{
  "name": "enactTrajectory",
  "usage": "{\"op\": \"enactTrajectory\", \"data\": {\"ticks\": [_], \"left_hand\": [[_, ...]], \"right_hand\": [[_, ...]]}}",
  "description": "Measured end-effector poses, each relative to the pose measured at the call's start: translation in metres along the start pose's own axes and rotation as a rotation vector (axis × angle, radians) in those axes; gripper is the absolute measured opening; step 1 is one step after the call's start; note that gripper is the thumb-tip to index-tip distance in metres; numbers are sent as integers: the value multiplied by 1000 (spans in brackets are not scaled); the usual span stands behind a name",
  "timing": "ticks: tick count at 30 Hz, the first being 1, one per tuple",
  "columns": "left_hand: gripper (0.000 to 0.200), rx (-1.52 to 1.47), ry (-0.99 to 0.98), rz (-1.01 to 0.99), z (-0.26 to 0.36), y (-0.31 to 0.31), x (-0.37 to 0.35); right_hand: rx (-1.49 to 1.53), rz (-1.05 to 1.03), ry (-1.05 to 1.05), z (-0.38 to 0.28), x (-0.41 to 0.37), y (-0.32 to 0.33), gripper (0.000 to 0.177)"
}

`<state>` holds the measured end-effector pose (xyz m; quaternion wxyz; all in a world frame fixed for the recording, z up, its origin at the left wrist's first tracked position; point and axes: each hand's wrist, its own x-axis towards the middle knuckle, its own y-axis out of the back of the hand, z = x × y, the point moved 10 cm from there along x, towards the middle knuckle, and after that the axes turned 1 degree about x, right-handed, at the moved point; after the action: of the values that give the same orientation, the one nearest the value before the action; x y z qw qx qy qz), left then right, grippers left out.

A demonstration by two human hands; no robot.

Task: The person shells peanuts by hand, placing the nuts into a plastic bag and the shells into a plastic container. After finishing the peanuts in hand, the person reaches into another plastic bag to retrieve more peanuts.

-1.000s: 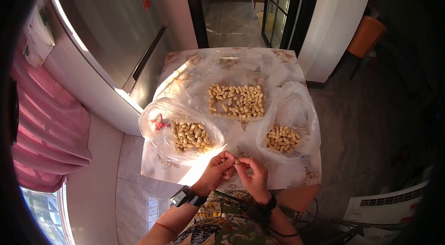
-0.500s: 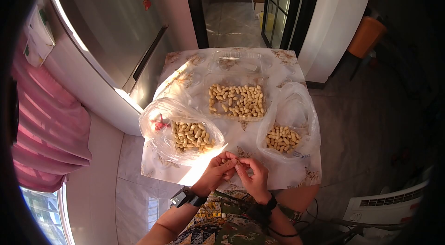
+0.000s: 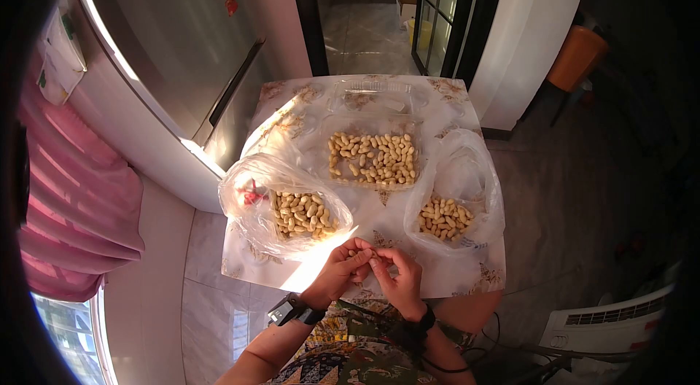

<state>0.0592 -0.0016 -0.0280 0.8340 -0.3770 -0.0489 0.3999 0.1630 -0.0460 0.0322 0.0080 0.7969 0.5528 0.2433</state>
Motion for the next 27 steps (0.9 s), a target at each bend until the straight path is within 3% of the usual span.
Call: {"op": "enactTrajectory", "data": {"ticks": [14, 20, 24, 27], "left_hand": [[14, -152, 48, 39, -5, 8, 4], [12, -80, 36, 12, -9, 9, 5], [12, -41, 7, -35, -8, 6, 4], [13, 15, -2, 66, -14, 13, 10]], "right_hand": [[46, 38, -49, 14, -6, 2, 16], [132, 95, -100, 16, -6, 5, 15], [111, 56, 16, -26, 7, 7, 17], [92, -45, 110, -65, 24, -8, 19]]}}
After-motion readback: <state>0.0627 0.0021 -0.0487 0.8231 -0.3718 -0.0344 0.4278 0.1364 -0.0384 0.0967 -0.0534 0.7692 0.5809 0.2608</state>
